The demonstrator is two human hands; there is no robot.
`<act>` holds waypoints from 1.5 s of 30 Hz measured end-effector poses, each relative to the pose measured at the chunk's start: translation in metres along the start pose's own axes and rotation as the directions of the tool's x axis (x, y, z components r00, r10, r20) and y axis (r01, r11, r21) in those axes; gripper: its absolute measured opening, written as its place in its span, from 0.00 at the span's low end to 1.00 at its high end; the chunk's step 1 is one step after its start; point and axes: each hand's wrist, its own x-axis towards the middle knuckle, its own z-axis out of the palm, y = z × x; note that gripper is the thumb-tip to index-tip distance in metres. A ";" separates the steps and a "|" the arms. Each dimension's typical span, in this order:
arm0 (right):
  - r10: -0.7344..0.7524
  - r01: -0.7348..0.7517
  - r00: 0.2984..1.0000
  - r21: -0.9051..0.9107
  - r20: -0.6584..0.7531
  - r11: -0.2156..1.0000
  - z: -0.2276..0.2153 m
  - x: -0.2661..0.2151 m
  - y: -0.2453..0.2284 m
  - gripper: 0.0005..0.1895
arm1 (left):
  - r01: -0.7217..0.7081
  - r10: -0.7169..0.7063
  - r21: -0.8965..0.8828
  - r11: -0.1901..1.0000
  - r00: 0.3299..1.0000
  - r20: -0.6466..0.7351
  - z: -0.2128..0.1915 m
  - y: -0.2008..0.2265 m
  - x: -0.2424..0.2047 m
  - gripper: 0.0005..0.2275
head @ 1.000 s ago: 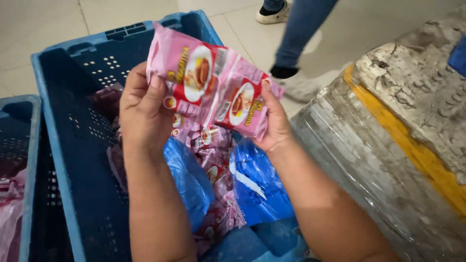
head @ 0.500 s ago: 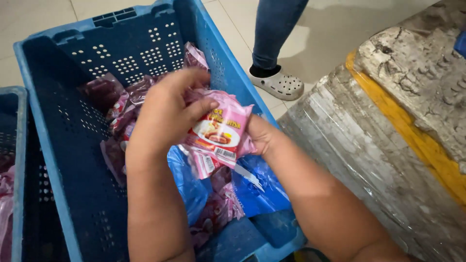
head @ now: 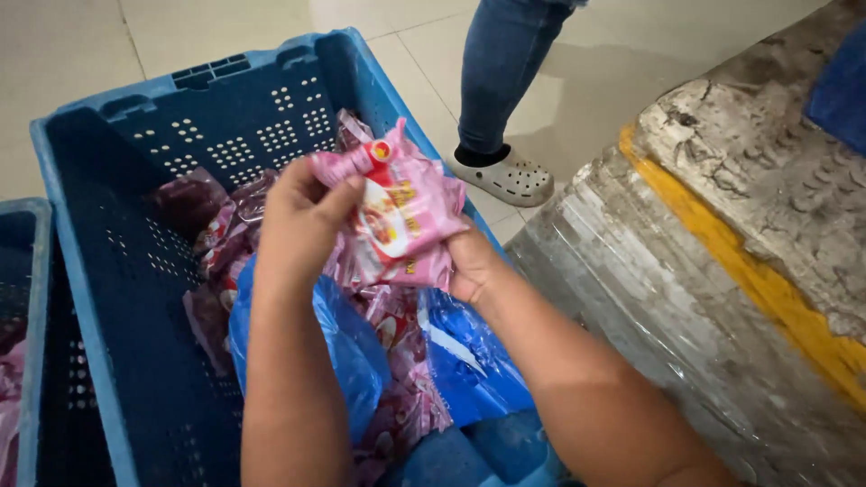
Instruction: Packing small food packages from a plastic crate into a blue plastic bag
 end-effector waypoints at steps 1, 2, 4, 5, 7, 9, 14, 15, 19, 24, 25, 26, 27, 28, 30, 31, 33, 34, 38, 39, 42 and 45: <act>0.045 -0.045 0.999 0.005 -0.011 0.999 -0.004 0.003 0.003 0.27 | -0.037 0.031 -0.109 0.993 0.998 -0.056 0.001 0.006 -0.003 0.10; 0.091 -0.091 0.996 0.010 -0.022 0.996 -0.008 0.007 0.007 0.29 | -0.080 0.056 -0.214 0.974 0.992 -0.114 0.003 0.011 -0.005 0.09; 0.089 -0.089 0.995 0.001 -0.045 0.996 0.006 -0.005 0.002 0.31 | -0.066 0.028 -0.271 0.960 0.990 -0.141 -0.005 0.018 -0.005 0.07; 0.083 -0.084 0.994 -0.012 -0.065 0.996 0.014 -0.011 -0.001 0.33 | -0.059 0.003 -0.328 0.943 0.986 -0.169 -0.009 0.022 -0.004 0.07; 0.091 -0.092 0.994 -0.013 -0.058 0.996 0.008 -0.007 -0.001 0.37 | -0.052 -0.001 -0.379 0.924 0.990 -0.140 -0.009 0.017 -0.003 0.07; 0.099 -0.100 0.994 -0.016 -0.049 0.995 0.015 -0.013 -0.005 0.41 | -0.046 -0.003 -0.430 0.902 0.994 -0.113 -0.005 0.015 -0.004 0.07; 0.054 -0.054 0.999 -0.092 -0.002 0.994 0.025 -0.026 -0.011 0.55 | 0.128 -0.116 0.522 0.843 0.992 -0.054 0.021 0.013 -0.004 0.17; 0.055 -0.055 0.998 -0.091 0.000 0.994 0.023 -0.024 -0.011 0.55 | 0.128 -0.116 0.524 0.842 0.992 -0.055 0.024 0.015 -0.005 0.17; 0.005 -0.007 0.998 0.030 0.059 1.000 0.011 -0.012 -0.009 0.41 | 0.032 0.004 0.570 0.821 0.998 -0.062 0.030 0.020 -0.007 0.17; 0.013 -0.022 0.998 0.157 0.061 0.987 0.014 -0.023 -0.022 0.33 | -0.123 0.162 0.320 0.939 0.982 -0.098 0.019 0.045 0.003 0.18; 0.003 -0.024 0.995 0.215 0.099 0.976 0.020 -0.028 -0.025 0.33 | -0.043 0.066 0.219 0.975 0.993 -0.099 0.014 0.053 0.002 0.26; -0.009 -0.028 0.991 0.273 0.136 0.962 0.025 -0.034 -0.029 0.34 | 0.040 -0.029 0.115 0.993 0.995 -0.090 0.008 0.060 0.000 0.33; -0.009 -0.033 0.989 0.277 0.150 0.960 0.021 -0.033 -0.030 0.34 | 0.032 -0.020 0.125 0.992 0.995 -0.098 0.009 0.070 -0.010 0.33; -0.010 -0.040 0.987 0.302 0.163 0.952 0.016 -0.033 -0.030 0.35 | 0.160 -0.160 0.065 0.985 0.987 -0.003 0.010 0.080 -0.020 0.38; -0.007 -0.055 0.983 0.330 0.184 0.942 0.009 -0.029 -0.028 0.35 | 0.289 -0.290 0.022 0.957 0.953 0.091 0.014 0.101 -0.036 0.43; -0.007 -0.049 0.984 0.309 0.179 0.950 0.006 -0.027 -0.027 0.35 | 0.354 -0.342 -0.122 0.927 0.933 0.110 0.017 0.113 -0.043 0.45; -0.003 -0.050 0.983 0.285 0.182 0.957 0.002 -0.022 -0.025 0.35 | 0.405 -0.385 -0.263 0.876 0.914 0.128 0.024 0.140 -0.057 0.48; 0.012 -0.055 0.987 0.267 0.160 0.962 0.001 -0.020 -0.023 0.31 | 0.427 -0.419 -0.145 0.893 0.904 0.079 0.029 0.155 -0.064 0.46; 0.025 -0.060 0.987 0.218 0.157 0.974 0.021 -0.044 -0.030 0.32 | 0.201 -0.200 -0.009 0.979 0.977 0.070 0.017 0.095 -0.053 0.41; 0.027 -0.061 0.987 0.220 0.156 0.974 0.025 -0.046 -0.029 0.32 | 0.204 -0.203 -0.007 0.979 0.977 0.070 0.016 0.092 -0.054 0.41; -0.027 -0.013 0.988 0.252 0.153 0.968 0.033 -0.050 -0.025 0.37 | 0.067 -0.091 0.117 0.991 0.975 0.204 0.018 0.092 -0.064 0.40; -0.039 0.001 0.988 0.244 0.151 0.970 0.049 -0.063 -0.035 0.37 | 0.024 -0.028 0.018 1.000 0.961 0.274 0.025 0.122 -0.085 0.38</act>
